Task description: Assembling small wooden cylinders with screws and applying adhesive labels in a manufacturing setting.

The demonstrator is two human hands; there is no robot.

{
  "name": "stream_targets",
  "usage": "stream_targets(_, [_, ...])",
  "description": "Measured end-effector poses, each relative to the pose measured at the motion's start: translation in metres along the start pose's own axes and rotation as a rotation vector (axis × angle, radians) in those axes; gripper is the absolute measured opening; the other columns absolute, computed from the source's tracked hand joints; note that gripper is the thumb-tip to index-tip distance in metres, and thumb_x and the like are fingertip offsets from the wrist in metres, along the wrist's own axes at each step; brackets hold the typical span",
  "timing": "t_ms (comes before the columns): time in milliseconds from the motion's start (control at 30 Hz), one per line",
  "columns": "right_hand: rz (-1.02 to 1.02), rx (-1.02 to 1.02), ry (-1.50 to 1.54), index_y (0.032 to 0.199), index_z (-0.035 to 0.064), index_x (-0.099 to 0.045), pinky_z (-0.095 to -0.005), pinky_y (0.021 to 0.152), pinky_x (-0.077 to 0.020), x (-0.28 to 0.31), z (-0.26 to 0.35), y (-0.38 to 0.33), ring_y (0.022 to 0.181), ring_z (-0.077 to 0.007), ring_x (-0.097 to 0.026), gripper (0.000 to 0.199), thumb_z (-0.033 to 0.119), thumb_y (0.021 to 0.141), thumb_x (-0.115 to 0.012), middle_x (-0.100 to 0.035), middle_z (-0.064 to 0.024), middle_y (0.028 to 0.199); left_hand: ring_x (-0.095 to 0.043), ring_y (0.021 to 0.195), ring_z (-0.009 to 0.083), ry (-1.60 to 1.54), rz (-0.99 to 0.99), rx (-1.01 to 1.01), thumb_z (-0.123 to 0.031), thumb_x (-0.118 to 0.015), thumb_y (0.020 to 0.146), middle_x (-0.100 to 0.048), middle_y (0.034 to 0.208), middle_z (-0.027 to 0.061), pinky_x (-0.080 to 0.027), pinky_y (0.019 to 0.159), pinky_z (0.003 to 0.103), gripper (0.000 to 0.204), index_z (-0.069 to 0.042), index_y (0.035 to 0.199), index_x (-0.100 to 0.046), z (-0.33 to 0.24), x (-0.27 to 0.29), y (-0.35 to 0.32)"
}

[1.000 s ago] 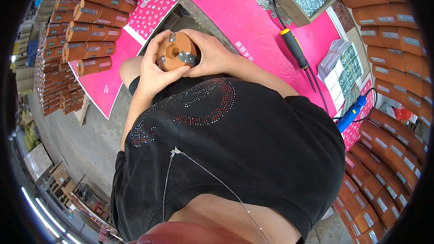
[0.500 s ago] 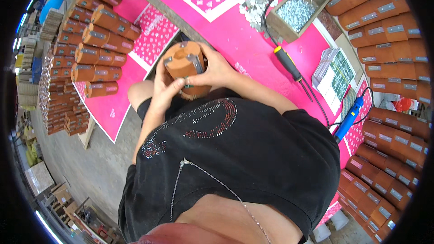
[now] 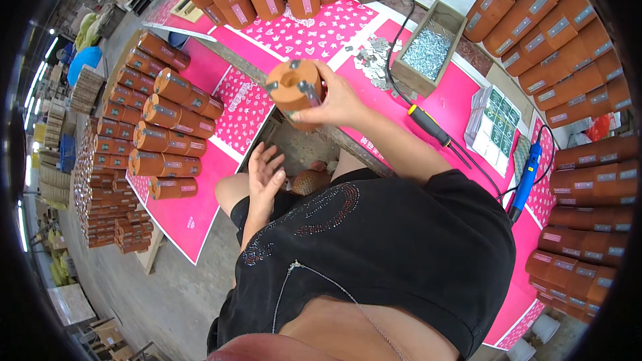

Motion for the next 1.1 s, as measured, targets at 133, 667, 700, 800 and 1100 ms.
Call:
stream_targets(133, [-0.115,0.051,0.037,0.124,0.0002,-0.034,-0.0358,0.091,-0.0395,-0.001,0.005,0.056,0.108,-0.0258,-0.049,0.095,0.033,0.049,-0.082,-0.050,-0.0167,0.115,-0.044,0.111,0.0276,-0.034,-0.042,0.004,-0.015,-0.063,0.078,-0.035,0.127,0.0173,-0.037,0.092,0.036,0.072,-0.007,0.134,-0.019,0.010,0.010,-0.006])
stream_targets(667, [0.134,-0.253,-0.701,0.129,0.0065,-0.032,-0.0341,0.082,-0.0468,0.035,-0.064,0.185,0.100,-0.0287,-0.056,0.081,0.022,0.061,-0.073,-0.054,-0.0242,0.108,-0.050,0.104,0.0220,-0.075,-0.047,0.096,-0.014,-0.056,0.082,-0.040,0.122,0.0139,-0.039,0.085,0.029,0.060,-0.006,0.132,-0.024,0.023,0.005,-0.002])
stream_targets(700, [0.050,-0.293,-0.700,0.130,0.0130,-0.033,-0.0351,0.083,-0.0463,0.049,-0.059,0.199,0.101,-0.0290,-0.055,0.078,0.024,0.064,-0.072,-0.054,-0.0232,0.109,-0.050,0.104,0.0219,-0.071,-0.037,0.102,-0.014,-0.056,0.082,-0.040,0.122,0.0138,-0.039,0.084,0.029,0.060,-0.006,0.132,-0.024,0.024,0.005,-0.001])
stream_targets(800, [-0.083,-0.342,-0.825,0.128,0.0227,-0.036,-0.0370,0.084,-0.0454,0.061,-0.054,0.218,0.103,-0.0302,-0.053,0.070,0.030,0.067,-0.070,-0.053,-0.0208,0.110,-0.050,0.104,0.0215,-0.060,-0.011,0.115,-0.013,-0.056,0.082,-0.040,0.122,0.0135,-0.039,0.085,0.030,0.059,-0.007,0.132,-0.025,0.022,0.000,0.000])
stream_targets(1100, [-0.080,-0.102,-0.944,0.119,0.0194,-0.046,-0.0402,0.082,-0.0438,0.073,-0.064,0.226,0.099,-0.0341,-0.054,0.055,0.039,0.072,-0.067,-0.058,-0.0188,0.097,-0.050,0.102,0.0202,-0.062,0.010,0.108,-0.011,-0.059,0.081,-0.041,0.121,0.0136,-0.040,0.086,0.030,0.059,-0.005,0.130,-0.027,0.022,-0.002,0.000])
Point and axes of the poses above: each hand's wrist, its own y-axis towards the middle knuckle, its own x-axis out of the back of the hand, z = x × y, the point moved 4 cm from there along y, towards the middle knuckle
